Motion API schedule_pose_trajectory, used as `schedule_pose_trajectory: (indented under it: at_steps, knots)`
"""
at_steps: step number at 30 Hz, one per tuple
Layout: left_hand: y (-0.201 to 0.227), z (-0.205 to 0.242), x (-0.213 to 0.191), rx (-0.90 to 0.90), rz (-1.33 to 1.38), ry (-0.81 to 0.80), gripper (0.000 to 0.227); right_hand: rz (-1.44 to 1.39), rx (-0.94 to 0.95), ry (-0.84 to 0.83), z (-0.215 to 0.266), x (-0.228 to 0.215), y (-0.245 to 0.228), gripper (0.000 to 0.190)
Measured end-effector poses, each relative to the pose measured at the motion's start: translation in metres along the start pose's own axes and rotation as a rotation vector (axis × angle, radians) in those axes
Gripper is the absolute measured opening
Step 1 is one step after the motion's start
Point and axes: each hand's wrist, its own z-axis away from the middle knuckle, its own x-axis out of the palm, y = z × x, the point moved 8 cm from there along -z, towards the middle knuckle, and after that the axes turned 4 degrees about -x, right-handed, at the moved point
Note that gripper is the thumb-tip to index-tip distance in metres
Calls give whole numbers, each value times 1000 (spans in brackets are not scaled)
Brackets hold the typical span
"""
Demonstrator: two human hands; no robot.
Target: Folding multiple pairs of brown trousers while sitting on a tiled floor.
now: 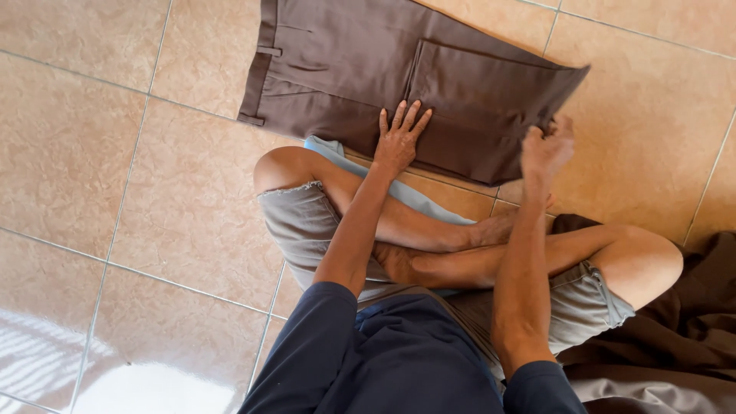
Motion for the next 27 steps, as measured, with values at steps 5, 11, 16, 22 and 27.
schedule_pose_trajectory:
  at_steps: [5,11,16,22,27]
  knots:
    - [-1,1,5,-1,-33,16,77,-21,-650,-206,99,12,-225,41]
    - [-3,1,16,-21,-83,173,62,275,-603,-642,134,111,-221,64]
    - [-4,2,8,-44,-9,199,51,337,-853,-132,112,115,-210,58]
    - [-5,-1,14,-50,14,183,46,230,-788,-258,96,118,-192,66]
    - [-4,5,19,-52,-6,141,50,323,-649,-2,109,107,-186,82]
